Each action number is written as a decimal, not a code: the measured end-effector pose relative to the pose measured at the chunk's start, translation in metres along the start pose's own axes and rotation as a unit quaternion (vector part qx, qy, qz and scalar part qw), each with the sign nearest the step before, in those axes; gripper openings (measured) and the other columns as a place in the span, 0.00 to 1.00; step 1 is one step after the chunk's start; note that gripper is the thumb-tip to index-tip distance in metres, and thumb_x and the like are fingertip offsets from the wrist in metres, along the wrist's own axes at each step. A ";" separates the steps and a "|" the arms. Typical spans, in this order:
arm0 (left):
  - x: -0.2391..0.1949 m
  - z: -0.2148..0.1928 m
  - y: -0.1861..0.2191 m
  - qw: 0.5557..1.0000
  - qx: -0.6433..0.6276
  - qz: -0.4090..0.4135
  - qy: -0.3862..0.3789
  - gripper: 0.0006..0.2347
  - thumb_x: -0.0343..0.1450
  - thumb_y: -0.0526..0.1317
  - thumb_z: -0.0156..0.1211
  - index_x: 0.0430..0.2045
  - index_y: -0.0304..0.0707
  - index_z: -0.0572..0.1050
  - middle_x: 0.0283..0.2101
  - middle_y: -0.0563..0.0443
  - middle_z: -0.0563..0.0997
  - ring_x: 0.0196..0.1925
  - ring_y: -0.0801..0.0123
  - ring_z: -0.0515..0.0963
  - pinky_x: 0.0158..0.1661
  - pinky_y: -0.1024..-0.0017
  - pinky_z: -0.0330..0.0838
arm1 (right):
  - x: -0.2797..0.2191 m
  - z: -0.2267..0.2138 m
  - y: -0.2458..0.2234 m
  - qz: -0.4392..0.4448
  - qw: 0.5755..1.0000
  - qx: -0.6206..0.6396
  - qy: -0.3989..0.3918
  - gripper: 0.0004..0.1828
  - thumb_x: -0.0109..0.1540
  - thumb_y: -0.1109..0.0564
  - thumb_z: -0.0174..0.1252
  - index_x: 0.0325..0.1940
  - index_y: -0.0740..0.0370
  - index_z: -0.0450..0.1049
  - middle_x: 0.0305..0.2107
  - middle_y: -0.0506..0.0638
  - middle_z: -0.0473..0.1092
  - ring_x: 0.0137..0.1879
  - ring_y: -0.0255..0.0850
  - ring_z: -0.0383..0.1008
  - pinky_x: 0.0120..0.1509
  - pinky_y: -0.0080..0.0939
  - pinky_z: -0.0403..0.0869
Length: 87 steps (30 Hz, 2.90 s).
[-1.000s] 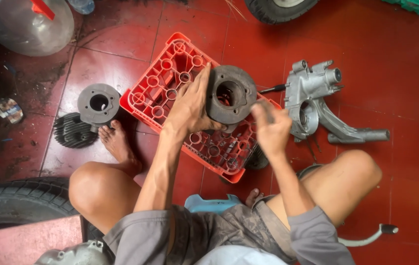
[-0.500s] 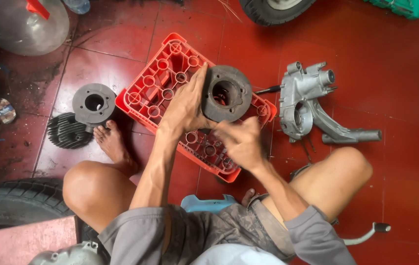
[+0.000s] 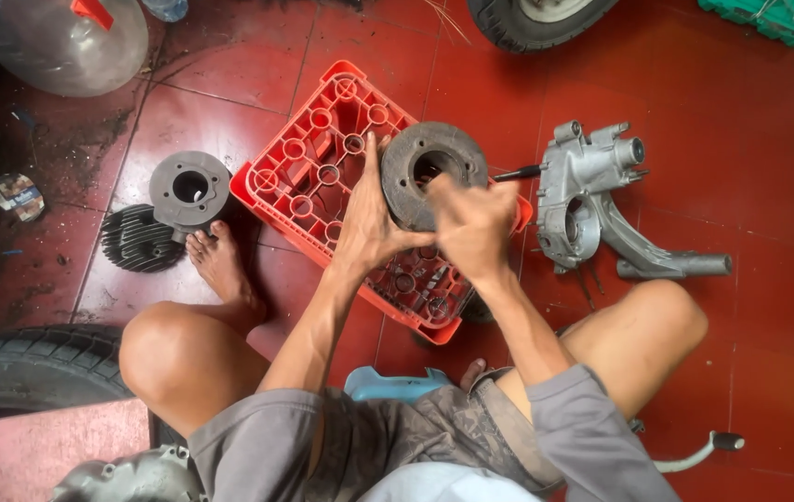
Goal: The person sits on the floor and scrubs a circular metal mechanical part with a sanding block. They rotate the part to clean different surfaces, including the inner rim and outer edges, while other disassembled engine components rest nearby on a red crate.
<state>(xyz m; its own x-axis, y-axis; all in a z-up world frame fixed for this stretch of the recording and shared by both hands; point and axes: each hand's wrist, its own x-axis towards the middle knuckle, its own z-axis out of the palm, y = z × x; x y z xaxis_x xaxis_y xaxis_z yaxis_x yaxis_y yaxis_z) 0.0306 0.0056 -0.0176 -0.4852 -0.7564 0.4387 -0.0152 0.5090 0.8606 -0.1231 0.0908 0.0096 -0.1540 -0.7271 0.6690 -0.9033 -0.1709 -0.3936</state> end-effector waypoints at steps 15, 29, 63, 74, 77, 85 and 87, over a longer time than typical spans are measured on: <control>-0.007 0.010 -0.018 0.993 0.095 -0.067 -0.021 0.68 0.48 0.75 0.71 0.75 0.37 0.34 0.76 0.39 0.56 0.76 0.47 0.60 0.72 0.43 0.54 | 0.006 -0.012 -0.023 -0.021 0.995 -0.035 -0.087 0.12 0.60 0.65 0.63 0.40 0.47 0.77 0.14 0.35 0.71 0.26 0.35 0.75 0.47 0.39 0.57; -0.010 0.018 -0.044 0.995 0.079 -0.057 -0.021 0.65 0.50 0.73 0.71 0.76 0.36 0.39 0.76 0.39 0.56 0.76 0.47 0.59 0.73 0.47 0.51 | -0.001 -0.004 -0.014 -0.031 0.981 0.038 -0.188 0.11 0.59 0.53 0.68 0.46 0.46 0.81 0.19 0.42 0.77 0.29 0.35 0.77 0.53 0.41 0.62; 0.017 0.028 -0.001 0.912 0.354 0.204 -0.040 0.23 0.53 0.58 0.76 0.30 0.45 0.77 0.40 0.52 0.76 0.56 0.61 0.76 0.65 0.57 0.62 | -0.009 -0.048 0.055 -0.002 0.965 0.086 -0.248 0.12 0.65 0.55 0.63 0.51 0.39 0.83 0.25 0.42 0.76 0.30 0.39 0.63 0.50 0.40 0.60; 0.020 0.029 -0.004 0.923 0.315 0.221 -0.022 0.28 0.61 0.70 0.61 0.27 0.42 0.75 0.31 0.52 0.78 0.45 0.65 0.76 0.64 0.59 0.62 | 0.001 -0.028 0.043 0.192 0.973 0.061 -0.111 0.06 0.61 0.48 0.69 0.39 0.47 0.81 0.23 0.43 0.76 0.32 0.41 0.75 0.44 0.39 0.69; 0.021 0.027 0.000 0.925 0.307 0.223 -0.019 0.26 0.58 0.66 0.66 0.26 0.42 0.76 0.30 0.51 0.78 0.45 0.64 0.76 0.65 0.59 0.62 | 0.002 -0.027 0.073 0.113 0.979 -0.169 -0.014 0.06 0.57 0.53 0.71 0.33 0.48 0.78 0.21 0.46 0.73 0.32 0.49 0.73 0.42 0.44 0.70; 0.021 0.030 0.002 0.926 0.310 0.215 -0.006 0.26 0.58 0.67 0.67 0.25 0.42 0.76 0.30 0.50 0.78 0.44 0.63 0.76 0.64 0.58 0.62 | -0.010 -0.012 0.046 0.228 0.973 -0.025 0.007 0.07 0.61 0.50 0.67 0.36 0.53 0.78 0.26 0.51 0.75 0.38 0.50 0.74 0.48 0.43 0.69; 0.018 0.032 0.008 0.925 0.312 0.216 -0.002 0.25 0.57 0.65 0.69 0.25 0.41 0.76 0.30 0.50 0.78 0.44 0.63 0.76 0.64 0.58 0.62 | -0.005 -0.010 0.048 0.236 0.969 -0.050 0.049 0.07 0.63 0.51 0.64 0.35 0.54 0.76 0.26 0.54 0.74 0.39 0.54 0.73 0.49 0.48 0.67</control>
<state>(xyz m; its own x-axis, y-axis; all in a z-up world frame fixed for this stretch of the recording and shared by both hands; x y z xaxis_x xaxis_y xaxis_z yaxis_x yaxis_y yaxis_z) -0.0057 0.0091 -0.0112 -0.5676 -0.4263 0.7044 -0.3198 0.9025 0.2885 -0.1695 0.0929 -0.0062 -0.5922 -0.6419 0.4871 -0.7562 0.2339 -0.6111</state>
